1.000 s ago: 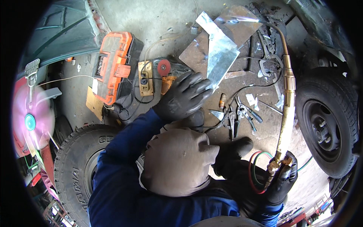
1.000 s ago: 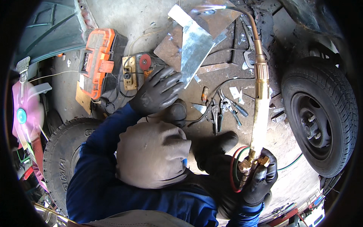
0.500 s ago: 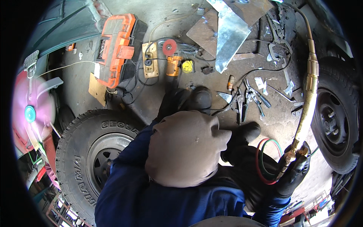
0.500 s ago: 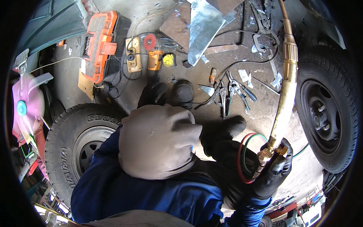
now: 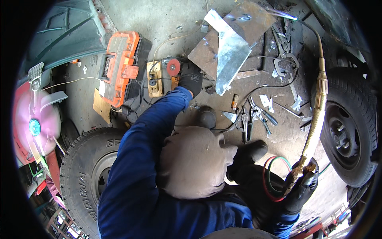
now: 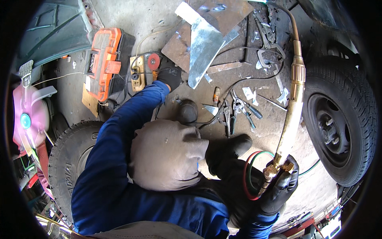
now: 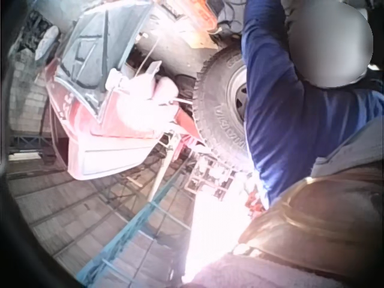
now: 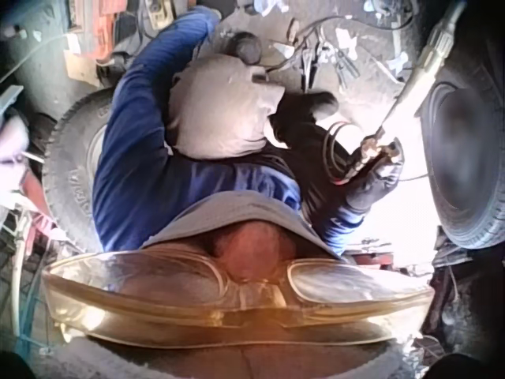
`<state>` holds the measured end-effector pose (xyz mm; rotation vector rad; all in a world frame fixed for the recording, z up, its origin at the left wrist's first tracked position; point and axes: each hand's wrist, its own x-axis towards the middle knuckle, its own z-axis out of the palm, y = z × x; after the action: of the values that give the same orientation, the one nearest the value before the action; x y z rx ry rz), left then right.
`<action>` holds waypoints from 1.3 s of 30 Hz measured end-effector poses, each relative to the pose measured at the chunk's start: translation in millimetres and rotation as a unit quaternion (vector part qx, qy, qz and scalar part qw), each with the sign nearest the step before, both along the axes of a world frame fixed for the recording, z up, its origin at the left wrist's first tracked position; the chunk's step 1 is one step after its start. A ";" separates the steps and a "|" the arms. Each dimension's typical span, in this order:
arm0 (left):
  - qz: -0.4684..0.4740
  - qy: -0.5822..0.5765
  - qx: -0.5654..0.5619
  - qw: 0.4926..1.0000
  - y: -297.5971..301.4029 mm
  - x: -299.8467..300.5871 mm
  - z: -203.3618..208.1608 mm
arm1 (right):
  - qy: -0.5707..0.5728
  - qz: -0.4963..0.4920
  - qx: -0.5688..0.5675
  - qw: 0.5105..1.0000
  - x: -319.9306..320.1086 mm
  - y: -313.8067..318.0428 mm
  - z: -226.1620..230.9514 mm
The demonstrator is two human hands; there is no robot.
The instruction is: The person cuts a metal sheet with shears, then uses a welding torch to heat and weld the metal piece. The person handles the metal sheet and welding torch throughout the task.
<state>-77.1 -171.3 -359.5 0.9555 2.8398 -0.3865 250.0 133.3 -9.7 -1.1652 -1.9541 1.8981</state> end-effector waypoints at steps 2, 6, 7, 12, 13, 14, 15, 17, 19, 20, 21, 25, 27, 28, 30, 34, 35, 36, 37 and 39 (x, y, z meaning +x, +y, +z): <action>-0.010 0.032 0.091 0.995 -1.5 -7.4 -18.5 | -0.021 -0.010 0.034 0.999 -5.7 2.4 -3.8; 0.027 -0.057 0.056 0.996 -6.7 -20.6 -36.4 | -0.018 -0.006 0.025 1.000 -11.3 4.7 -7.2; -0.008 -0.023 0.052 0.998 -7.2 -22.2 -36.9 | -0.009 0.000 0.015 1.000 -11.9 4.9 -7.6; -0.063 -0.048 0.032 0.996 -14.1 -14.3 -23.8 | -0.021 -0.004 0.036 0.999 -11.5 2.8 -5.9; -0.073 -0.061 0.033 0.995 -18.1 -13.1 -19.5 | -0.020 -0.006 0.035 0.999 -11.2 2.3 -5.6; -0.074 -0.115 0.030 0.990 -22.9 -12.6 -15.1 | -0.017 -0.006 0.042 0.999 -11.0 1.8 -5.8; -0.080 -0.152 0.041 0.984 -29.9 -12.7 -9.7 | -0.014 -0.005 0.039 0.999 -10.5 1.3 -5.4; -0.113 -0.177 0.071 0.975 -45.0 -15.0 1.7 | -0.010 -0.006 0.038 0.999 -9.0 -0.5 -4.8; -0.142 -0.215 0.069 0.964 -58.4 -19.5 14.3 | -0.006 -0.011 0.033 0.999 -6.4 -3.1 -3.8; -0.154 -0.243 0.073 0.955 -63.8 -21.3 21.1 | -0.005 -0.011 0.039 0.999 -5.0 -4.5 -3.1; -0.176 -0.239 0.104 0.949 -71.4 -20.3 30.4 | -0.004 -0.016 0.036 0.999 -3.0 -7.0 -2.2; -0.210 -0.243 0.098 0.942 -79.4 -8.2 65.7 | 0.006 -0.021 0.022 1.000 3.1 -14.0 0.9; -0.242 -0.208 0.191 0.928 -76.1 7.3 82.5 | -0.010 0.000 0.035 0.999 5.0 -15.0 2.8; -0.257 -0.189 0.239 0.917 -73.4 15.4 90.0 | -0.011 0.007 0.031 0.999 5.4 -14.6 3.4; -0.189 -0.239 0.277 0.911 -68.5 33.5 104.6 | -0.013 0.012 0.035 0.999 6.6 -16.0 6.3; -0.131 -0.250 0.385 0.879 -66.8 73.3 134.1 | -0.007 0.018 0.046 0.999 6.7 -16.8 11.4; -0.110 -0.244 0.414 0.870 -67.9 84.6 141.6 | -0.010 0.020 0.067 0.998 6.5 -18.0 12.1; -0.087 -0.236 0.443 0.860 -68.8 94.4 148.9 | -0.008 0.032 0.077 0.997 6.6 -19.0 14.3; -0.004 -0.270 0.476 0.837 -69.7 102.3 156.0 | 0.000 0.042 0.084 0.996 6.5 -20.6 16.1; 0.165 -0.328 0.529 0.765 -73.5 116.8 171.9 | 0.031 0.062 0.074 0.995 6.9 -24.9 21.4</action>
<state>39.7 -244.8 -187.6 0.4457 2.2775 1.4245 256.9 108.4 11.7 -0.9558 -2.1369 1.7855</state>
